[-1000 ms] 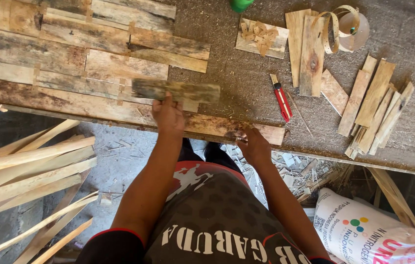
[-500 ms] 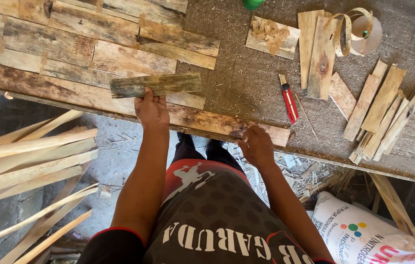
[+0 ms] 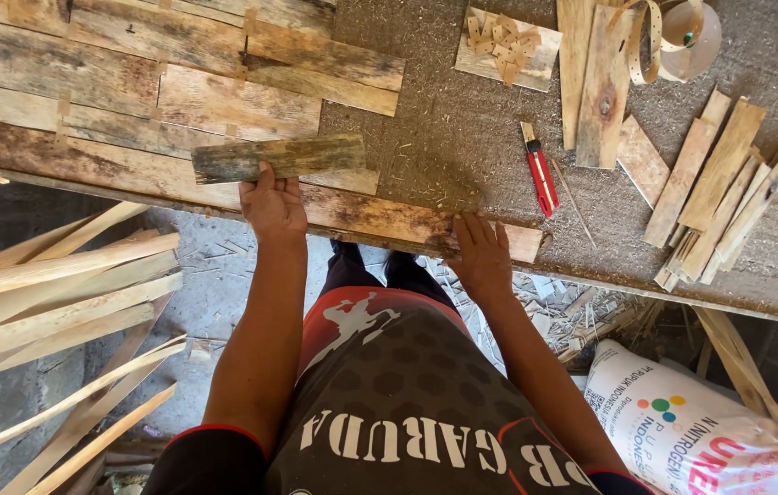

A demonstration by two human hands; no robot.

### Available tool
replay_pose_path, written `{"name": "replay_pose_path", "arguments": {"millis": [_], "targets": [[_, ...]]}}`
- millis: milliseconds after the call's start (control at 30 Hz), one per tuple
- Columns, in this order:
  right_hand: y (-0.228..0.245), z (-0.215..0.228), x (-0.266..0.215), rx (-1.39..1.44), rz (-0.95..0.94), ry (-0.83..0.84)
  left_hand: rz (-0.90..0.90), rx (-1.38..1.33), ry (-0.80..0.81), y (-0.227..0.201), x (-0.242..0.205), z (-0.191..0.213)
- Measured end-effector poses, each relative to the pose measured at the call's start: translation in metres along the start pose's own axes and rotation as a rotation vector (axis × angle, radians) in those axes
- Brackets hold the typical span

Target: Applying small rectangular wood pieces to a large wooden surface to create a textured wall panel.

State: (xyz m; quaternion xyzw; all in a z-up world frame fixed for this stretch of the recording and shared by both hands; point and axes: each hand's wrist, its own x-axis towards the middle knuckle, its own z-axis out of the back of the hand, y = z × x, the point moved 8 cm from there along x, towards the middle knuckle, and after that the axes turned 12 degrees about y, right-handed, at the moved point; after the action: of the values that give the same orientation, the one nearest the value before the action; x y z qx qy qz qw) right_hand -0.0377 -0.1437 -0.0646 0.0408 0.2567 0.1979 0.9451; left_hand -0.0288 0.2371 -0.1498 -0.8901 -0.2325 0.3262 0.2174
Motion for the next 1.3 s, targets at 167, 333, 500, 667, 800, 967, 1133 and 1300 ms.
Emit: {"name": "replay_pose_path", "arguments": {"millis": [167, 333, 500, 667, 800, 967, 1133, 1300], "targets": [[-0.004, 0.009, -0.002, 0.038, 0.038, -0.052, 0.004, 0.016, 0.025, 0.007, -0.001, 0.002], [0.0, 0.019, -0.003, 0.047, 0.072, -0.089, 0.024, 0.049, 0.007, 0.016, -0.004, 0.009], [-0.001, 0.024, -0.003, 0.074, 0.127, -0.172, 0.035, 0.09, -0.022, 0.031, 0.006, 0.04], [-0.001, 0.029, -0.001, 0.105, 0.152, -0.189, 0.033, 0.09, -0.022, 0.026, -0.002, 0.023], [-0.004, 0.028, 0.001, 0.111, 0.138, -0.174, 0.031, 0.08, -0.028, 0.024, -0.007, 0.016], [-0.002, 0.039, 0.005, 0.138, 0.116, -0.162, 0.077, 0.141, -0.111, 0.023, -0.009, 0.016], [-0.012, 0.034, 0.01, 0.26, 0.018, -0.094, 0.044, 0.143, -0.068, 0.03, -0.002, 0.026], [-0.012, 0.035, 0.011, 0.218, 0.071, -0.131, 0.062, 0.164, -0.044, 0.029, -0.008, 0.011]]}}
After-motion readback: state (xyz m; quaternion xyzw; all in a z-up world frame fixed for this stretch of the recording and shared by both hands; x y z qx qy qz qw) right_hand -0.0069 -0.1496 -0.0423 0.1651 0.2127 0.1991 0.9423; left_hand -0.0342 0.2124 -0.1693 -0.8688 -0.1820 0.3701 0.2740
